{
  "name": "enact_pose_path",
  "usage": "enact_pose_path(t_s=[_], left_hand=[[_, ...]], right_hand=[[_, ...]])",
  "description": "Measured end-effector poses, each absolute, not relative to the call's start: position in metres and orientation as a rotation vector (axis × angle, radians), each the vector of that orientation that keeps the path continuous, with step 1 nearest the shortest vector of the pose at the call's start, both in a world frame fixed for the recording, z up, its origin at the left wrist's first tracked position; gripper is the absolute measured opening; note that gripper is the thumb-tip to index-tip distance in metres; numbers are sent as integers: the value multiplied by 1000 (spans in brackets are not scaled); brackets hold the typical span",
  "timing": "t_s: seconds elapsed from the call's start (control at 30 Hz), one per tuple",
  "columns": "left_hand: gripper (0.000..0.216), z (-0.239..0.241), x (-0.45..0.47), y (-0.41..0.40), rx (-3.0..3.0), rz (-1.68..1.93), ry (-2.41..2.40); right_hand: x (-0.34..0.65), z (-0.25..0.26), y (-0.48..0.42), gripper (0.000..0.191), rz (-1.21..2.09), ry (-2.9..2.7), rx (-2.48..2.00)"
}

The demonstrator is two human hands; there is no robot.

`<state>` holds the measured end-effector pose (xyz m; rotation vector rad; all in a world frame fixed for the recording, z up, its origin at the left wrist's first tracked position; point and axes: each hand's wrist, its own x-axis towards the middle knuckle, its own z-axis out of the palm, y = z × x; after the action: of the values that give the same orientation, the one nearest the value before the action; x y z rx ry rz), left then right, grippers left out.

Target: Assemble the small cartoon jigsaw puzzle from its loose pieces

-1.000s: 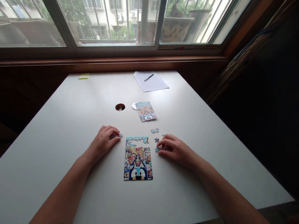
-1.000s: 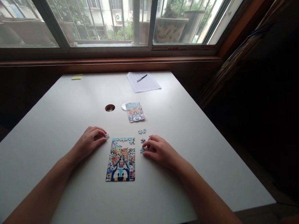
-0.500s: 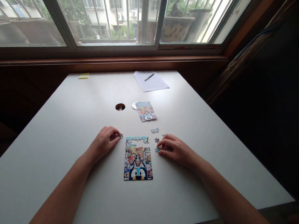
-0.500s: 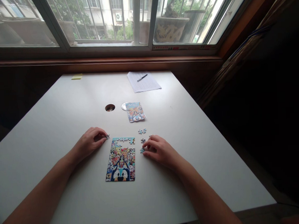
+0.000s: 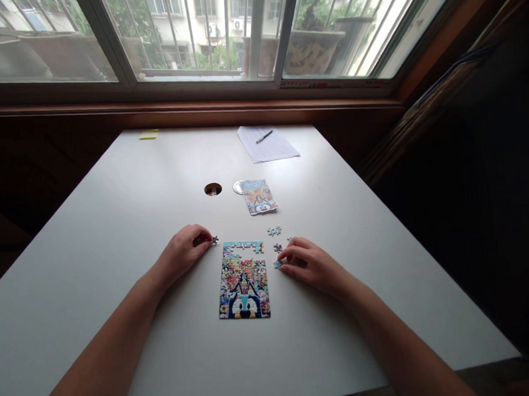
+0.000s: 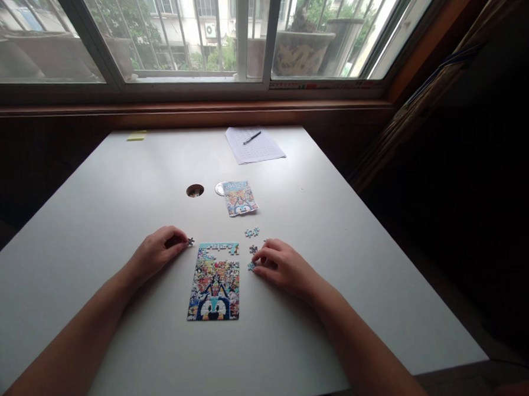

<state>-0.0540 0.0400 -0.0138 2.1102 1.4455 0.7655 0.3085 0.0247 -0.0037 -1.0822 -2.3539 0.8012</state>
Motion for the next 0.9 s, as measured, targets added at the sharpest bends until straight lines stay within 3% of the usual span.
enact_pose_path(t_s=[0.47,0.9], left_hand=[[22,3,-40,34,1705,818,1449],[29,12,-19,23,1372,834,1330]], right_hand=[[307,-2,25,16,797,-2324,-1094],[247,25,28,16,427,-2321,-994]])
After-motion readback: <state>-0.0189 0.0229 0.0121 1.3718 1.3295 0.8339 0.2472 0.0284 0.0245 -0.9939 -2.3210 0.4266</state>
